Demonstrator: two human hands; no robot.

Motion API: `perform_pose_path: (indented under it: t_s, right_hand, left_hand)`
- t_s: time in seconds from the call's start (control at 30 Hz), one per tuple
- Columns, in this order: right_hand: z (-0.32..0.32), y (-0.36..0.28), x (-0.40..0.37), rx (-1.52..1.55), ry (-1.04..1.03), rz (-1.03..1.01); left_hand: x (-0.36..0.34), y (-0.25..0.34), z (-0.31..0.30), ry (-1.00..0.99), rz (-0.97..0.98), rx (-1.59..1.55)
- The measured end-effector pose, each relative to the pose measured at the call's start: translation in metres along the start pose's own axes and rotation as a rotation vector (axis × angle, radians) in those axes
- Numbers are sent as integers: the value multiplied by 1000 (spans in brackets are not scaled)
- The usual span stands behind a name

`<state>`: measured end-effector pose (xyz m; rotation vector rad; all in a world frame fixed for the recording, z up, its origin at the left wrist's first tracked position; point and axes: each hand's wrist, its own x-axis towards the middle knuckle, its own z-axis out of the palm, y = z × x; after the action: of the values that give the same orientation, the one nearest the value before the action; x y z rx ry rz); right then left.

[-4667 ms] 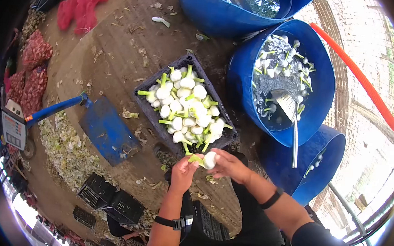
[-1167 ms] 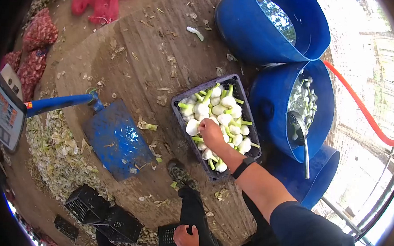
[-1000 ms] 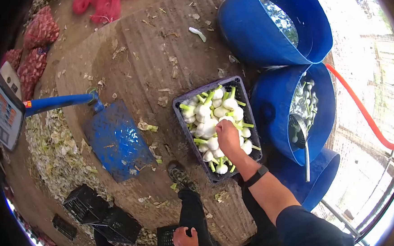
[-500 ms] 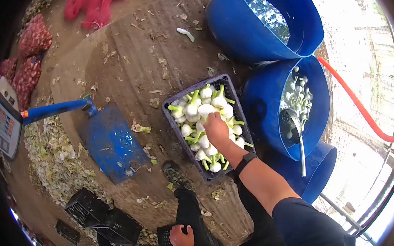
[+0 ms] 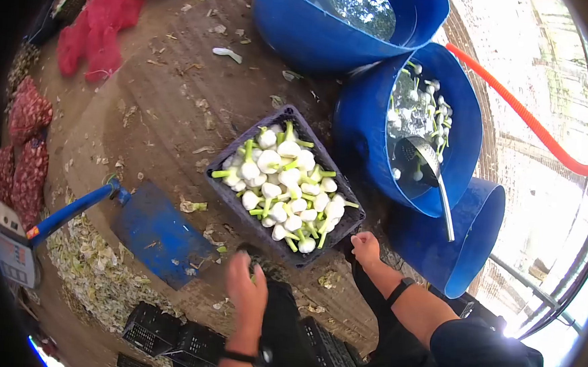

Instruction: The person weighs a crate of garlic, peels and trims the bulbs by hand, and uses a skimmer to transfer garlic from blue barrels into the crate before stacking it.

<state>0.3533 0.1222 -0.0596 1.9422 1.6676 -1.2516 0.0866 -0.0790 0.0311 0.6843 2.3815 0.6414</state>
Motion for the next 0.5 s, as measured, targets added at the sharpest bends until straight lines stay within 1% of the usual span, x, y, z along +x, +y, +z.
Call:
perform_pose_path:
  t_s: [0.03, 0.07, 0.1, 0.13, 0.17, 0.2, 0.23, 0.3, 0.33, 0.37, 0.43, 0.47, 0.5]
  right_hand:
    - [0, 3, 2, 202, -9, 245]
    - [3, 9, 4, 403, -18, 493]
    - [9, 19, 10, 405, -21, 509]
    - [18, 30, 19, 552, -104, 511]
    - [28, 40, 29, 701, -187, 507]
    - [37, 47, 38, 749, -268, 471]
    - [43, 41, 39, 754, -273, 477]
    - [52, 32, 43, 952, -203, 551]
    - [56, 30, 44, 1013, -215, 544]
    - [58, 28, 44, 1014, -222, 547]
    - [64, 25, 42, 945, -99, 603]
    - [76, 56, 53, 895, -133, 552]
    - [68, 36, 49, 807, -77, 644]
  left_hand:
    - [48, 3, 4, 107, 109, 52]
    - [97, 9, 5, 174, 193, 98]
    - [140, 13, 8, 231, 267, 155]
    - [180, 16, 11, 249, 350, 186]
    - [211, 14, 20, 218, 332, 227]
    - [234, 12, 30, 187, 316, 268]
    - [248, 5, 45, 182, 317, 276]
    - [270, 1, 70, 47, 185, 286]
    - [277, 0, 73, 21, 131, 321]
    - [282, 0, 75, 21, 128, 328]
    - [291, -6, 69, -55, 134, 223]
    - [296, -9, 70, -71, 147, 197]
    - [301, -17, 75, -78, 152, 184]
